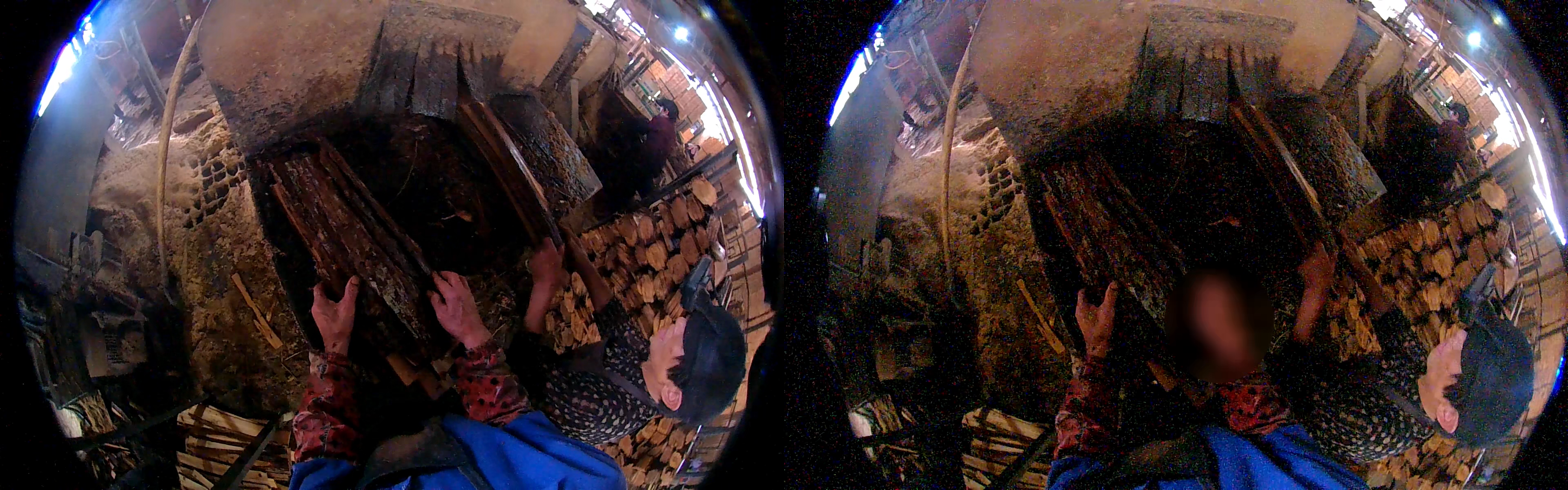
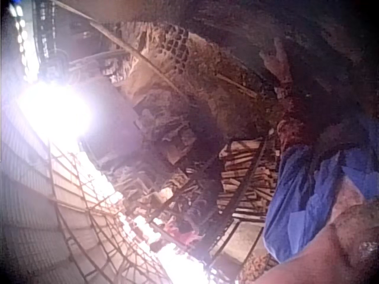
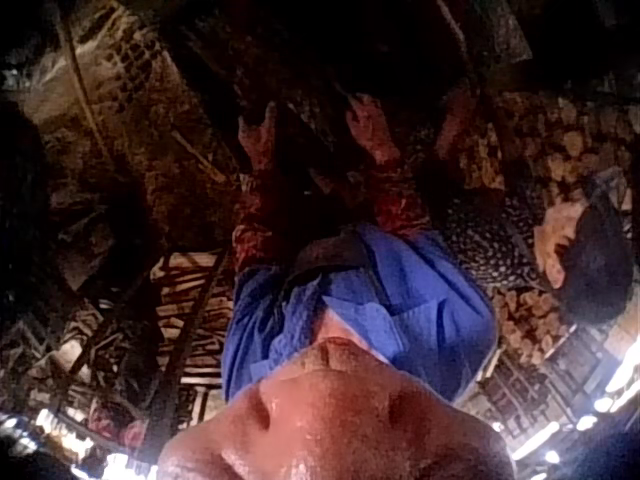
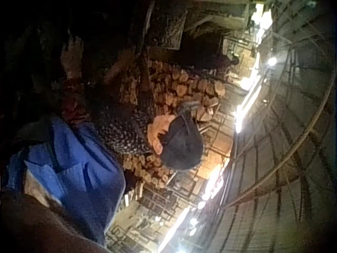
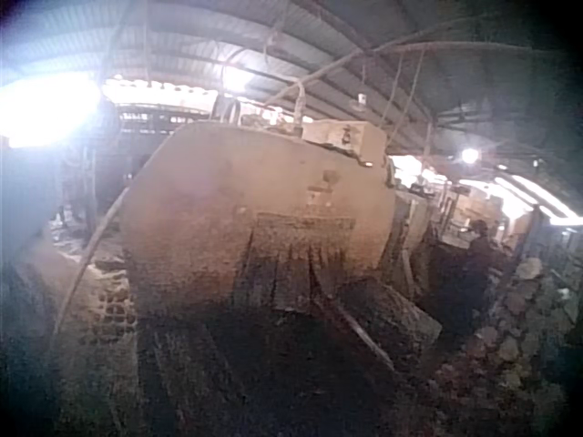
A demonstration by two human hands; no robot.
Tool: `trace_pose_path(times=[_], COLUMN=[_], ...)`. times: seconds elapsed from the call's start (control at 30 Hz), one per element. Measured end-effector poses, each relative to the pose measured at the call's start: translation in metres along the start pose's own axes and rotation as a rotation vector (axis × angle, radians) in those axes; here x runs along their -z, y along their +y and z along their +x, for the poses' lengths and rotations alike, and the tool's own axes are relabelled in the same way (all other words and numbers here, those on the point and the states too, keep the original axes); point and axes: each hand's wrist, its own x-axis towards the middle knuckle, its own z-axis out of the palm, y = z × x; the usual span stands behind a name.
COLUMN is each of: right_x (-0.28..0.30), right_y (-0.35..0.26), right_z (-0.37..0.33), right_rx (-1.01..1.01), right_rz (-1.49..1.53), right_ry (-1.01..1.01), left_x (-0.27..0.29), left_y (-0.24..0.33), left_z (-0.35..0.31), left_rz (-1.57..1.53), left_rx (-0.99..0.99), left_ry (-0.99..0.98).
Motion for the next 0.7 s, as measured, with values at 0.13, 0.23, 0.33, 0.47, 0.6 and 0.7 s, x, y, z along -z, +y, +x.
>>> trace_pose_path(times=[0.13, 0.23, 0.33, 0.47, 0.6, 0.7], right_x=[0.01, 0.009, 0.013, 0.014, 0.009, 0.016], right_y=[-0.01, -0.013, -0.011, -0.005, -0.015, -0.018], right_z=[0.004, 0.006, 0.006, 0.003, 0.005, 0.007], right_rx=[-0.053, -0.035, -0.048, -0.06, -0.069, -0.08], right_rz=[0.041, 0.05, 0.051, 0.059, 0.046, 0.024], right_ry=[-0.053, -0.057, -0.066, -0.046, -0.052, -0.075], left_x=[0.0, 0.005, 0.001, -0.007, 0.007, 0.0], left_y=[-0.014, -0.052, -0.046, 0.006, -0.052, -0.034], left_z=[0.003, 0.013, 0.011, -0.002, 0.013, 0.006], left_rz=[0.118, 0.124, 0.137, 0.147, -0.016, 0.072], left_rx=[0.019, -0.055, 0.007, 0.085, 0.02, 0.128], left_ry=[0.012, 0.074, 0.02, -0.019, -0.026, -0.053])
